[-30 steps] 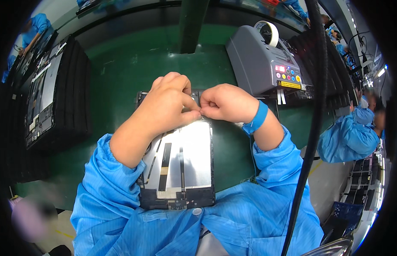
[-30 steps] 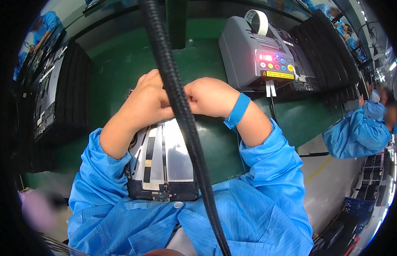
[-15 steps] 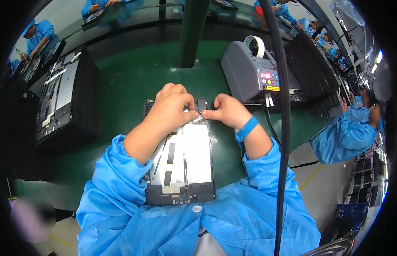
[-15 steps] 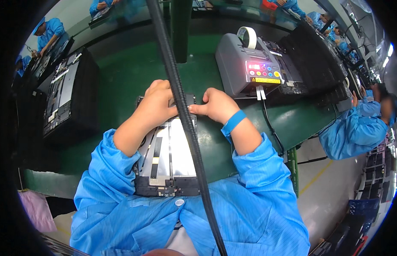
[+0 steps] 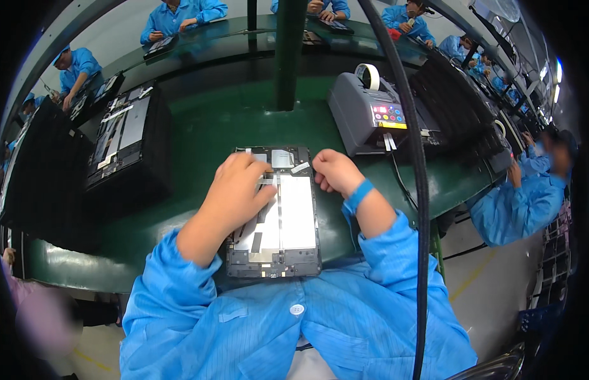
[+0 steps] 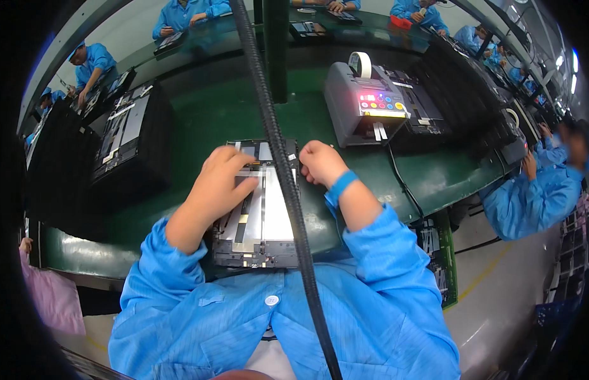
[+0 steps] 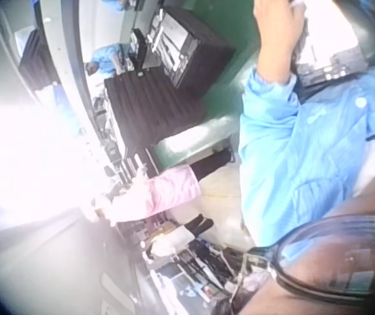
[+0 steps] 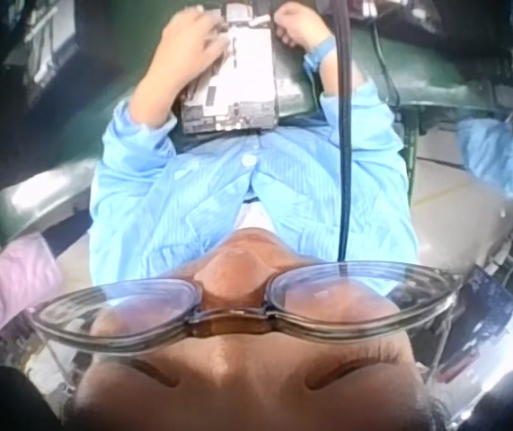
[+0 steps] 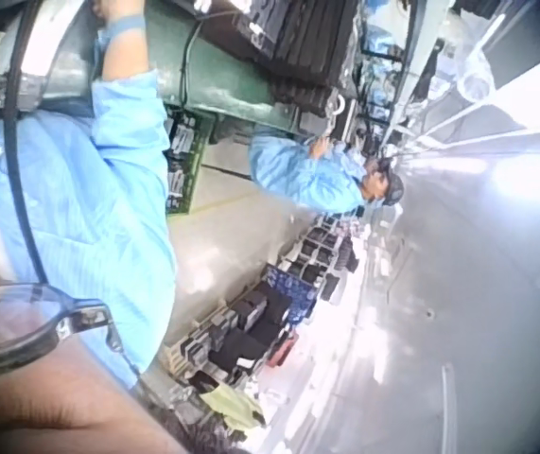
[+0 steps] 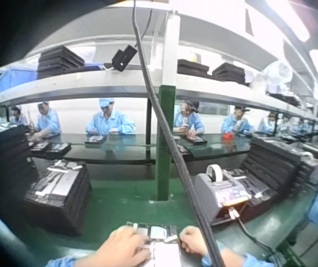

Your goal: The person repeatedly applies small white adhesive strips to the internal components of a rectangular electronic device. They peel backing from the strips, position them precisely on specific areas, and then place the device into a stack. The process is repeated for multiple units throughout the clip.

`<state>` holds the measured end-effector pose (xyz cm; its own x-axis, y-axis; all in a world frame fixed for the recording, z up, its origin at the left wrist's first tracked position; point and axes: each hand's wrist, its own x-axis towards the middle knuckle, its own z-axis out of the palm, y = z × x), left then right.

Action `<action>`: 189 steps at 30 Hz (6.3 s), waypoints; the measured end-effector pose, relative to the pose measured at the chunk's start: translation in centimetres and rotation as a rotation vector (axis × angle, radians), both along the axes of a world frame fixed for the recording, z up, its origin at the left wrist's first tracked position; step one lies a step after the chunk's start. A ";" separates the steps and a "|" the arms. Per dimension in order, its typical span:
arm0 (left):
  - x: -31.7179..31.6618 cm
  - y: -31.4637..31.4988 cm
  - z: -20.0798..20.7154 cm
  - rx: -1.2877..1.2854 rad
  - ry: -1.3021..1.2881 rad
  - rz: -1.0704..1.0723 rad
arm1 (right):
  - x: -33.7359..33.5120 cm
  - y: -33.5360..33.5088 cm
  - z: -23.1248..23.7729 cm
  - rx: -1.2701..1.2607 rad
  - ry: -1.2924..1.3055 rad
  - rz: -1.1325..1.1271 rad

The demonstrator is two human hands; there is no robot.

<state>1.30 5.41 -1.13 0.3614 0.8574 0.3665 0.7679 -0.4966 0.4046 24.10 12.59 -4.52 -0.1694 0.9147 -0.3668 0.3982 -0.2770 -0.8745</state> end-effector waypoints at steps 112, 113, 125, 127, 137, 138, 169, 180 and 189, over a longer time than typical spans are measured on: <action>27.7 -6.9 -2.1 -1.007 -1.004 -0.560 | 31.0 -19.6 3.5 0.613 0.827 -0.550; 27.0 -7.4 -0.9 -0.965 -0.973 -0.568 | 30.8 -20.6 4.0 0.648 0.837 -0.556; 8.5 -10.4 2.8 -0.791 -1.220 -0.442 | 11.9 -16.6 4.5 0.492 0.944 -0.320; 5.8 -11.2 3.0 -0.889 -1.308 -0.327 | 9.7 -16.2 2.7 0.369 0.885 -0.263; 2.4 -12.7 1.9 -0.927 -1.391 -0.044 | 6.9 -15.2 3.0 0.217 0.634 0.062; 2.0 -12.9 1.2 -0.959 -1.393 -0.050 | 6.9 -15.4 3.3 0.154 0.624 0.053; 2.7 -4.4 5.0 -0.178 -0.429 -0.309 | 7.5 -7.1 8.3 0.421 0.120 0.200; 1.7 -3.7 1.4 0.165 -0.527 -0.144 | 0.9 -6.5 10.9 0.781 -0.297 0.654; 1.0 -3.9 1.4 0.270 -0.584 -0.091 | -1.2 -5.5 9.9 0.864 -0.190 0.745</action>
